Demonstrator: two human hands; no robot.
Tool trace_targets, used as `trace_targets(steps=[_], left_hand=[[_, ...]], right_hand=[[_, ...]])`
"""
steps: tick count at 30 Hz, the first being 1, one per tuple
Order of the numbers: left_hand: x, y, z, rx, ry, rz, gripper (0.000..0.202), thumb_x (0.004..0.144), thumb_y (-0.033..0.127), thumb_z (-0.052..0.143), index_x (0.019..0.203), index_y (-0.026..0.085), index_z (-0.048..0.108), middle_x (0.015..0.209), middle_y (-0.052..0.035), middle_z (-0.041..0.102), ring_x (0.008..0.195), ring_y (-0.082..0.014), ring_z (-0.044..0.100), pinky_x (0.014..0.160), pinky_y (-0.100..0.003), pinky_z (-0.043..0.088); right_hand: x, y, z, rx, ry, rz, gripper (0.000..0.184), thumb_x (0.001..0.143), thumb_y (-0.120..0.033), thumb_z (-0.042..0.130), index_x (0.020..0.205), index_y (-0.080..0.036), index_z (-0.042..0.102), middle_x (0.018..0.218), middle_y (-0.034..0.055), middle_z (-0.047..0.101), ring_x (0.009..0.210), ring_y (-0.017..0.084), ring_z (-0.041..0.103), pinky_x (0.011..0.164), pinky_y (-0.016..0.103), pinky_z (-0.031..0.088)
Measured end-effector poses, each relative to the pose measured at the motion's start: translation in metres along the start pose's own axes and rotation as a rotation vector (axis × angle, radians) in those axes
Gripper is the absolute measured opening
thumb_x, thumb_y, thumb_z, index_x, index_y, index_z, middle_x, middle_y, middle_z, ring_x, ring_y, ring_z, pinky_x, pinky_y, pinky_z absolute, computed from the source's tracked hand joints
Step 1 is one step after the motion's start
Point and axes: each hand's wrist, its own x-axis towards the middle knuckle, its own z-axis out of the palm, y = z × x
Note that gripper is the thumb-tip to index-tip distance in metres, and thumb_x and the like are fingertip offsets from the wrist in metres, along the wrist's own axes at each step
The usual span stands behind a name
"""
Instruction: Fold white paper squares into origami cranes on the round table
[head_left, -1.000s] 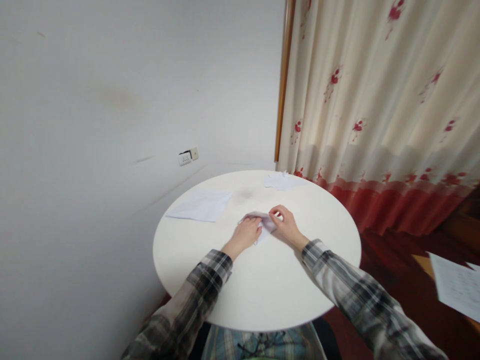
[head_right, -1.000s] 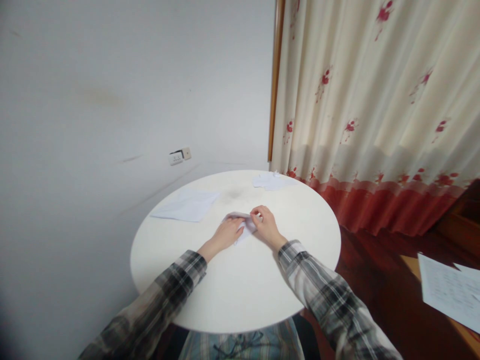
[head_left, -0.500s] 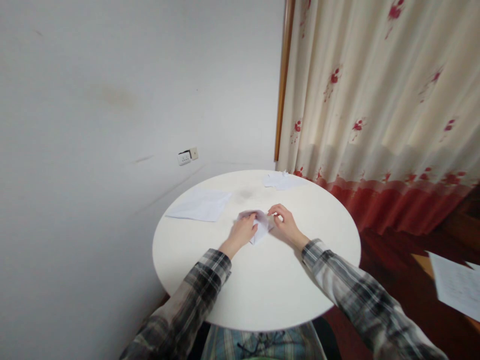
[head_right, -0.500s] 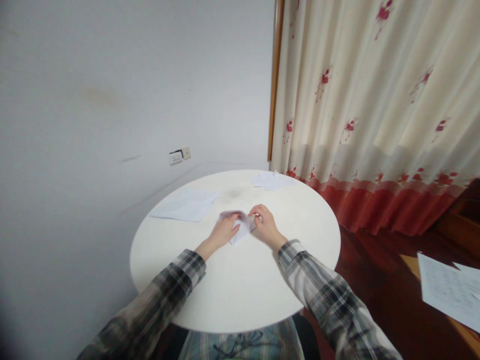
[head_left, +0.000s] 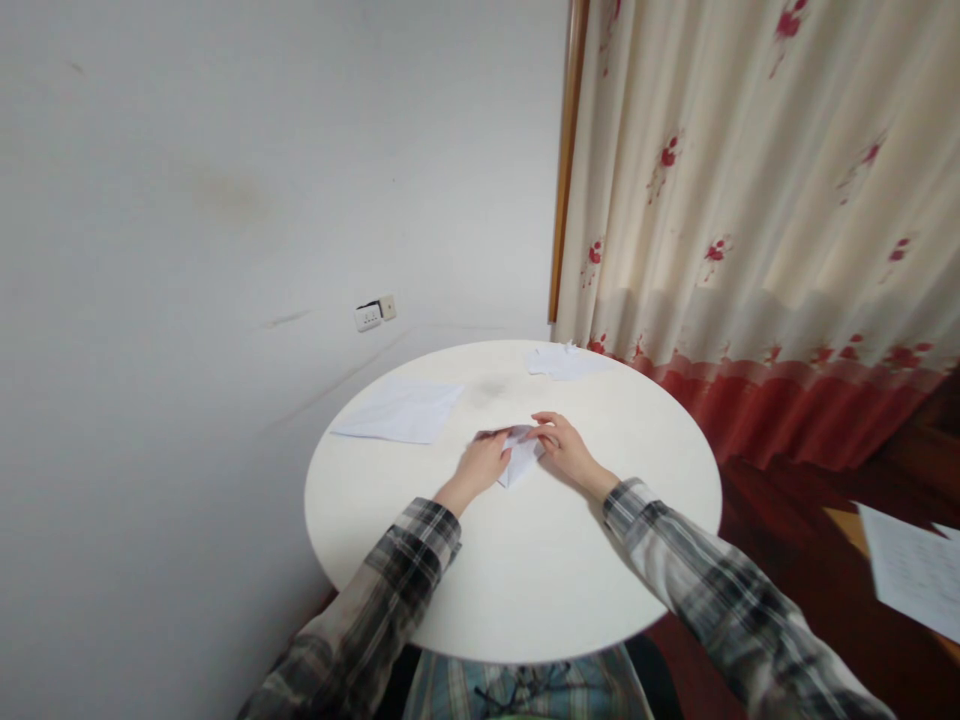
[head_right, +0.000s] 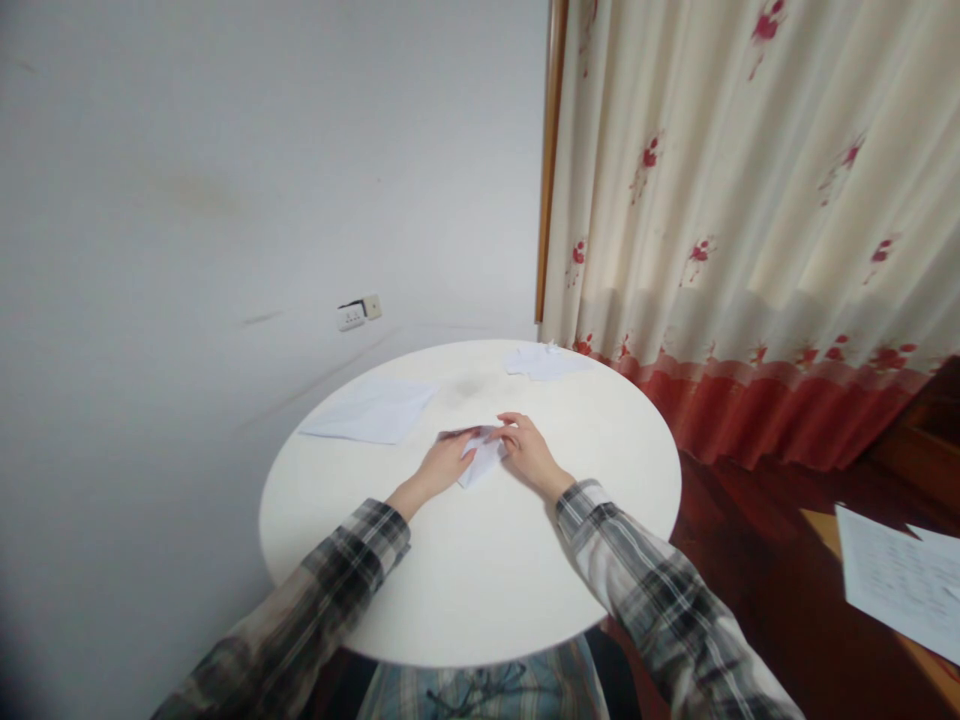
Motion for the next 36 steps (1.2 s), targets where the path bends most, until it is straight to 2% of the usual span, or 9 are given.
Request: trace_targets(steps=[8,13,17,22,28,33,36], left_hand=[[0.001,0.000,0.002,-0.034,-0.049,0.094,0.041,0.081,0.017,0.043,0.121,0.013,0.050,0.124,-0.0112,0.055,0.113,-0.0208,0.050,0.101,-0.034,0.033],[0.001,0.004,0.000,-0.095,-0.112,0.084,0.042,0.080,0.017,0.044,0.121,0.011,0.051,0.127,-0.0116,0.052,0.118,-0.0209,0.047,0.104,-0.035,0.029],[0.000,0.009,-0.003,-0.186,-0.116,0.078,0.042,0.079,0.017,0.044,0.120,0.012,0.052,0.127,-0.0100,0.052,0.118,-0.0201,0.047,0.105,-0.034,0.029],[-0.002,0.015,-0.007,-0.273,-0.102,0.108,0.038,0.086,0.026,0.037,0.119,0.014,0.053,0.127,-0.0086,0.053,0.118,-0.0180,0.046,0.104,-0.031,0.029],[-0.002,0.017,-0.008,-0.188,-0.119,0.114,0.041,0.086,0.038,0.041,0.115,0.013,0.054,0.116,-0.0108,0.060,0.107,-0.0224,0.053,0.097,-0.035,0.036],[-0.001,0.015,-0.006,-0.187,-0.132,0.132,0.033,0.084,0.030,0.044,0.111,0.015,0.055,0.107,-0.0081,0.063,0.099,-0.0207,0.055,0.093,-0.034,0.038],[-0.001,0.015,-0.005,-0.197,-0.140,0.113,0.035,0.082,0.026,0.047,0.115,0.014,0.053,0.105,-0.0090,0.063,0.098,-0.0212,0.055,0.092,-0.034,0.038]], right_hand=[[-0.002,0.003,0.000,-0.060,-0.001,-0.032,0.024,0.077,-0.008,0.050,0.088,-0.023,0.067,0.110,0.0061,0.054,0.100,0.017,0.051,0.090,0.035,0.043],[-0.003,0.000,-0.002,-0.137,0.003,-0.062,0.020,0.080,-0.014,0.052,0.090,-0.023,0.065,0.111,0.0062,0.053,0.101,0.017,0.051,0.089,0.034,0.044],[-0.003,-0.005,-0.006,-0.214,-0.004,-0.091,0.016,0.082,-0.017,0.051,0.090,-0.023,0.065,0.112,0.0071,0.053,0.102,0.018,0.051,0.087,0.033,0.045],[-0.002,-0.011,-0.009,-0.312,-0.002,-0.120,0.013,0.081,-0.017,0.052,0.087,-0.020,0.064,0.109,0.0080,0.055,0.099,0.018,0.052,0.084,0.034,0.046],[-0.001,-0.014,-0.009,-0.380,-0.048,-0.161,0.013,0.081,-0.016,0.052,0.088,-0.019,0.063,0.111,0.0098,0.055,0.101,0.021,0.050,0.084,0.036,0.045],[-0.001,-0.017,-0.010,-0.386,-0.029,-0.140,0.015,0.082,-0.017,0.050,0.089,-0.019,0.063,0.111,0.0105,0.055,0.101,0.022,0.049,0.083,0.038,0.044],[0.000,-0.018,-0.010,-0.418,-0.033,-0.138,0.015,0.083,-0.018,0.050,0.089,-0.019,0.063,0.110,0.0104,0.055,0.100,0.022,0.050,0.082,0.037,0.044]])
